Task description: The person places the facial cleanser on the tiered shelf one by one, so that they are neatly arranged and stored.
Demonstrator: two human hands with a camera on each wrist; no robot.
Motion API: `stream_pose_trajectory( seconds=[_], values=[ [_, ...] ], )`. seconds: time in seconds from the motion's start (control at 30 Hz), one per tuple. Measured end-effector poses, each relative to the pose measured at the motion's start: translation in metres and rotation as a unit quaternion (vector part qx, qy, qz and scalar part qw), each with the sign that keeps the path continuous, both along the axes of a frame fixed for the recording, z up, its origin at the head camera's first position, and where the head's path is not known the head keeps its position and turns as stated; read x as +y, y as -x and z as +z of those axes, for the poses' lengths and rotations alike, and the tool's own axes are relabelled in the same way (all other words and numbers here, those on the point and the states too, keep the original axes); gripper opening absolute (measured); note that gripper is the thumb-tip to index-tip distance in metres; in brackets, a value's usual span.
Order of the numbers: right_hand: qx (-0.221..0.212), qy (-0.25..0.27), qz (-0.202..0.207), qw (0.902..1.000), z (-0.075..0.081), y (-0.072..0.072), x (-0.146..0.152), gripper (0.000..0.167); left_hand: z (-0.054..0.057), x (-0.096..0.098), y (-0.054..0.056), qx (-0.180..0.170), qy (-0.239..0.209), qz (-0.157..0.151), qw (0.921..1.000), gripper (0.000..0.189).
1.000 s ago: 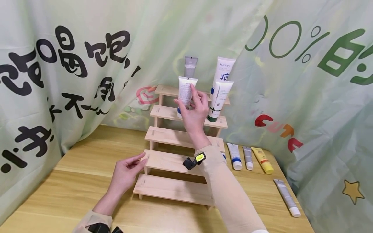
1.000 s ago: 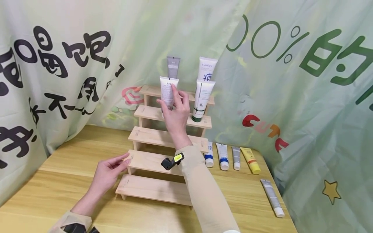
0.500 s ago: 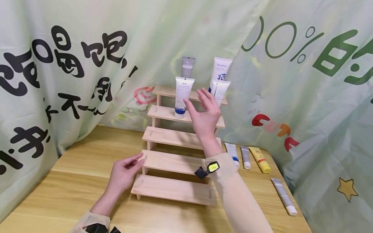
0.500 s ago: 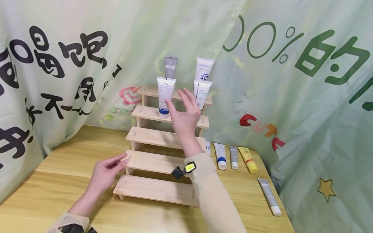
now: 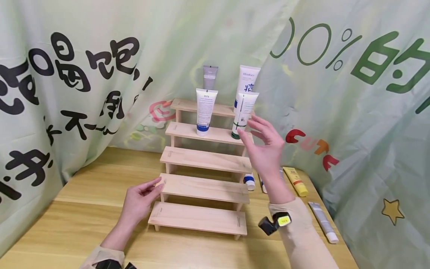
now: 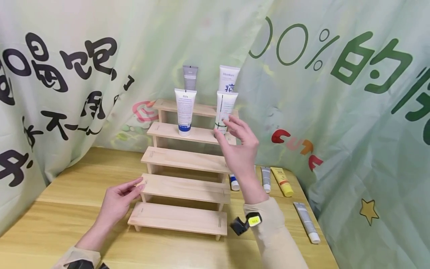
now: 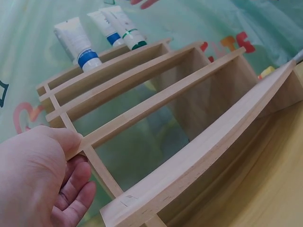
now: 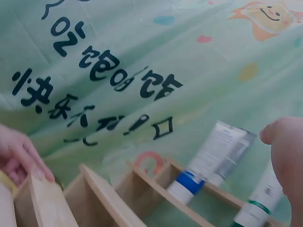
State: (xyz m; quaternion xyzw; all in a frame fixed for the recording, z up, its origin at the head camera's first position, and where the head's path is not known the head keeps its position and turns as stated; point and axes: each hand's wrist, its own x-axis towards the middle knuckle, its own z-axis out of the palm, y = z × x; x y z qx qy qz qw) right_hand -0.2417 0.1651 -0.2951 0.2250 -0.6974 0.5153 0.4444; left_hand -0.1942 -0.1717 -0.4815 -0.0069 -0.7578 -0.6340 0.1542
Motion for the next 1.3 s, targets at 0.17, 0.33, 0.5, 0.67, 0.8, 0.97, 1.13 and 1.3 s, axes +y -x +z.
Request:
stream_pose_trajectory(
  seconds=[0.17, 0.33, 0.5, 0.67, 0.8, 0.97, 1.13, 1.3],
  values=[
    [-0.039, -0.038, -0.023, 0.9982, -0.009, -0.012, 0.032, 0.037, 0.000, -0.001, -0.002, 0.002, -0.003, 0.004, 1.0000, 0.032],
    [-0.058, -0.049, -0.026, 0.9968, -0.023, -0.022, 0.068, 0.048, 0.000, -0.001, -0.003, -0.009, -0.010, 0.002, 0.9999, 0.032],
    [-0.097, -0.070, -0.048, 0.9917, -0.035, -0.033, 0.102, 0.054, -0.001, -0.001, -0.002, -0.015, -0.008, 0.008, 0.9998, 0.031],
    [-0.139, -0.094, -0.065, 0.9836, -0.053, -0.044, 0.132, 0.059, -0.002, -0.001, 0.000, -0.005, 0.001, 0.003, 1.0000, 0.031],
    [-0.176, -0.119, -0.100, 0.9720, -0.074, -0.051, 0.155, 0.057, -0.003, -0.002, 0.003, 0.003, 0.008, 0.000, 1.0000, 0.032],
    [-0.215, -0.122, -0.153, 0.9566, -0.103, -0.056, 0.186, 0.051, -0.003, -0.001, 0.003, 0.001, 0.000, -0.003, 1.0000, 0.032],
    [-0.241, -0.094, -0.185, 0.9481, -0.129, -0.062, 0.217, 0.047, -0.002, -0.001, 0.003, 0.002, -0.002, -0.008, 1.0000, 0.032],
    [-0.284, -0.096, -0.211, 0.9305, -0.151, -0.070, 0.244, 0.047, 0.000, 0.000, 0.002, 0.006, -0.006, -0.010, 0.9999, 0.032]
  ],
)
